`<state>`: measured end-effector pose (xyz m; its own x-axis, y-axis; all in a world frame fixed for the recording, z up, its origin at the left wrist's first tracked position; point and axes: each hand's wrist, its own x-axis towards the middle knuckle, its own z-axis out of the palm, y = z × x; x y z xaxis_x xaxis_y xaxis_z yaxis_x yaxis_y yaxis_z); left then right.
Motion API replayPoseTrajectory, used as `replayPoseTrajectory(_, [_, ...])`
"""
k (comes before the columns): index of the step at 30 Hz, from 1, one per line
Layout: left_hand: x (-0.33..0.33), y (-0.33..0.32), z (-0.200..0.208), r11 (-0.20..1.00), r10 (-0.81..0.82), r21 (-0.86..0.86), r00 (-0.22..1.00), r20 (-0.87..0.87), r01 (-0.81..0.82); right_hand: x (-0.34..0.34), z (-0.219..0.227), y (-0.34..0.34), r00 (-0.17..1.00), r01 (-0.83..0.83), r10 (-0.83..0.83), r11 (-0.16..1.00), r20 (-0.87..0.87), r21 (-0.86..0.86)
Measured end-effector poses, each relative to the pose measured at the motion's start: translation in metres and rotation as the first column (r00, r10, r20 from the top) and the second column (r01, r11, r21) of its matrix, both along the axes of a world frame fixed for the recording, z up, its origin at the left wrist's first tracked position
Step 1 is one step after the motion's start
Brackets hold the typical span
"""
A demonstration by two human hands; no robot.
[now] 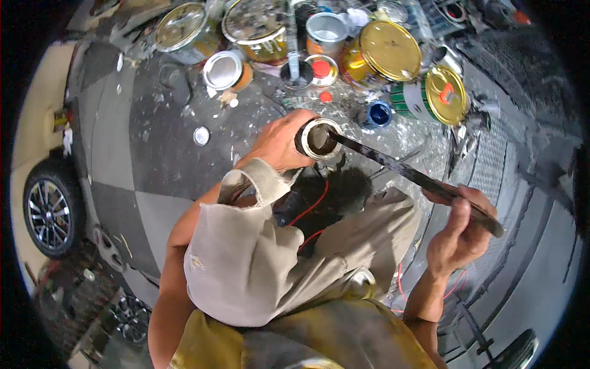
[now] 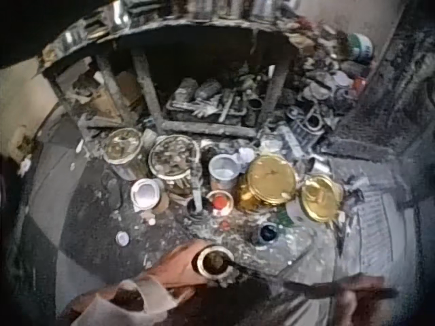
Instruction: Preparing and mixing paint, then using a spray gun to paint a car wheel in a workshop booth.
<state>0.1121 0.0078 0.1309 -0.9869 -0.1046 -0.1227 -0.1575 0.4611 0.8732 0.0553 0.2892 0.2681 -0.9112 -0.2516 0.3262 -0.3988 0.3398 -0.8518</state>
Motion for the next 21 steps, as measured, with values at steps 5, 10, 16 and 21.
replayPoseTrajectory(5, [-0.021, 0.019, 0.002, 0.979, -0.202, 0.013, 0.978, -0.054, 0.203, 0.002, -0.007, -0.022, 0.963, -0.224, 0.25, 0.95, -0.1, 0.218])
replayPoseTrajectory(10, [-0.029, 0.046, -0.007, 0.937, -0.338, 0.049, 0.935, -0.111, 0.345, 0.004, -0.01, -0.011, 0.928, -0.318, 0.366, 0.872, -0.064, 0.371])
replayPoseTrajectory(16, [-0.03, 0.06, -0.023, 0.918, -0.385, 0.061, 0.918, -0.09, 0.391, 0.008, -0.013, -0.001, 0.927, -0.364, 0.37, 0.854, 0.056, 0.371])
replayPoseTrajectory(21, [-0.034, 0.065, -0.042, 0.908, -0.39, 0.119, 0.913, -0.117, 0.403, 0.002, -0.022, 0.006, 0.942, -0.309, 0.334, 0.855, 0.012, 0.417])
